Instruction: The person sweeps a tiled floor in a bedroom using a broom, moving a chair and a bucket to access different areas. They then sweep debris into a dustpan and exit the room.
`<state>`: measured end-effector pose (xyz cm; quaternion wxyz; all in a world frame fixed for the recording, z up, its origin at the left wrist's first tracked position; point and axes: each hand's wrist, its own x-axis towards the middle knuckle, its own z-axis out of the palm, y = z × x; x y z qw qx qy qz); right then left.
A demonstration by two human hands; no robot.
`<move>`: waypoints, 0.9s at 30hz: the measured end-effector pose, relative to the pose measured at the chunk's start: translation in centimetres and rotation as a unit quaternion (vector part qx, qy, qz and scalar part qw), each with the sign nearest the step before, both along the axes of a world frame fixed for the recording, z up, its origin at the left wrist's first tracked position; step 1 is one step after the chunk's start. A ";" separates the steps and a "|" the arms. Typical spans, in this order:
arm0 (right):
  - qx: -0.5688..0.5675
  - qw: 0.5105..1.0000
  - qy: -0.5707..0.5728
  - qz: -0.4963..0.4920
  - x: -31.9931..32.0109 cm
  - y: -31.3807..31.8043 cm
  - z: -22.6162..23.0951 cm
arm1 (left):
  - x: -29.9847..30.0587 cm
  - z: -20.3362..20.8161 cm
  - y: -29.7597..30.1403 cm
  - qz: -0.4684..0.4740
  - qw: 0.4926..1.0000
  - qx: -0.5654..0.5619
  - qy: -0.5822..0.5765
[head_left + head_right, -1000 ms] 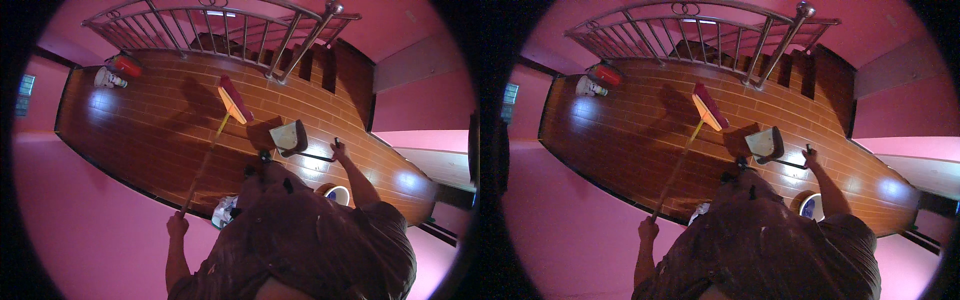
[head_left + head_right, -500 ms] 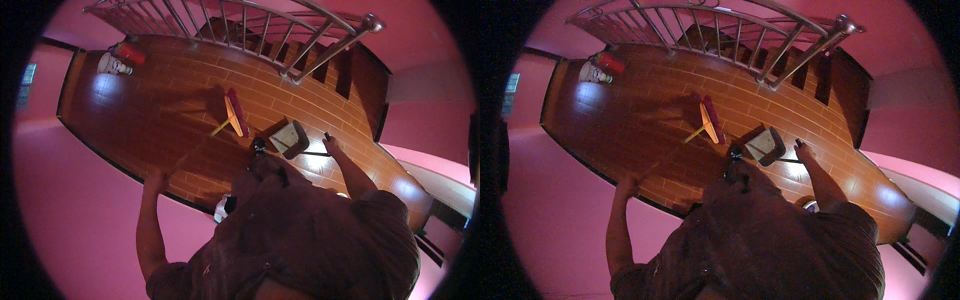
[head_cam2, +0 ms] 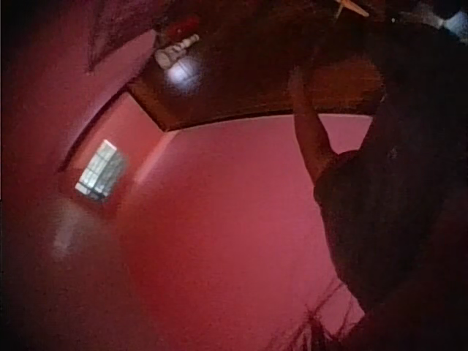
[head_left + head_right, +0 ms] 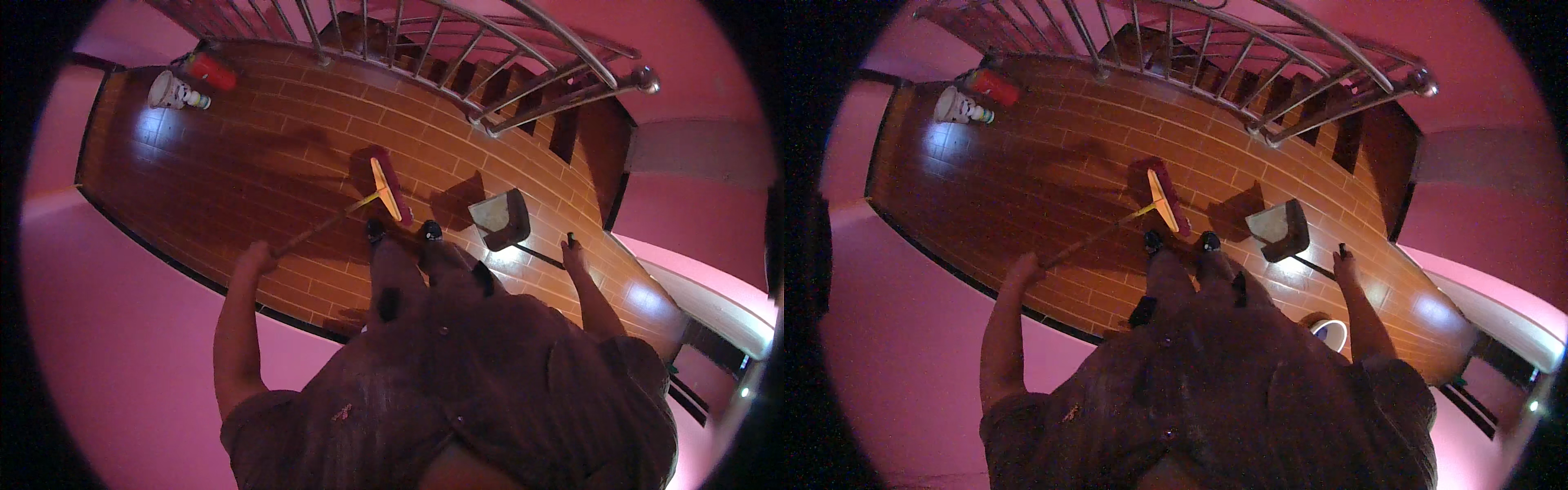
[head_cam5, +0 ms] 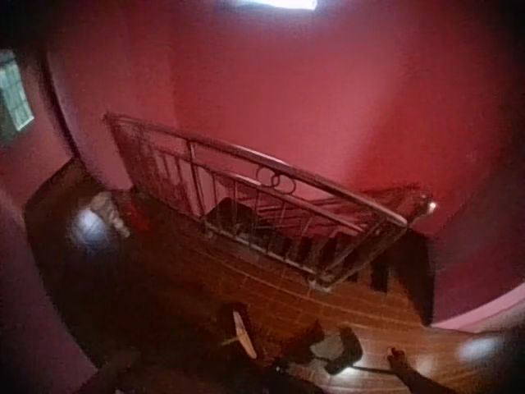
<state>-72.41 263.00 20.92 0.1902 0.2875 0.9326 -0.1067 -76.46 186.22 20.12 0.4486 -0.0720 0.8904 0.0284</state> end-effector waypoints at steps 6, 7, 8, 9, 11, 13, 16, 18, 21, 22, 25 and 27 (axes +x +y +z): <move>-0.012 0.996 0.090 -0.017 2.6 5.3 -0.2 | -3.6 -0.8 -0.3 0.018 0.998 0.042 -0.037; -0.063 0.990 0.095 -0.084 1.7 4.4 0.3 | -4.1 0.2 -0.1 0.024 0.998 0.037 -0.042; -0.054 0.991 0.072 -0.097 0.9 3.3 1.1 | -4.8 2.0 0.6 0.020 0.998 0.052 -0.036; -0.046 0.992 0.050 -0.110 0.0 1.8 2.0 | -5.4 4.4 1.3 0.017 0.997 0.065 -0.030; -0.049 0.991 0.055 -0.113 -1.1 0.4 3.0 | -5.9 4.9 1.1 0.030 0.997 0.073 -0.024; -0.079 0.986 0.109 -0.093 -1.6 0.0 3.1 | -5.6 2.9 0.6 0.063 0.996 0.056 -0.028; -0.080 0.989 0.104 -0.069 -2.3 0.5 2.3 | -4.3 -0.7 -0.4 0.061 0.992 0.107 -0.009; -0.106 0.987 0.048 -0.107 -3.1 -0.9 2.5 | -4.0 1.0 0.8 0.024 0.998 0.063 -0.005; -0.142 0.978 0.071 -0.133 -3.2 -1.9 2.6 | -3.4 6.0 0.9 -0.032 0.998 0.046 0.011; -0.152 0.977 0.091 -0.119 -2.9 -1.7 2.4 | -3.1 7.5 0.7 -0.051 0.997 0.049 0.016; -0.156 0.972 0.114 -0.137 -1.9 -1.0 1.7 | -2.6 12.5 0.1 -0.062 0.988 0.110 0.090; -0.167 0.968 0.107 -0.156 -1.9 -1.3 1.1 | -0.7 12.7 -1.6 -0.023 0.992 0.065 0.101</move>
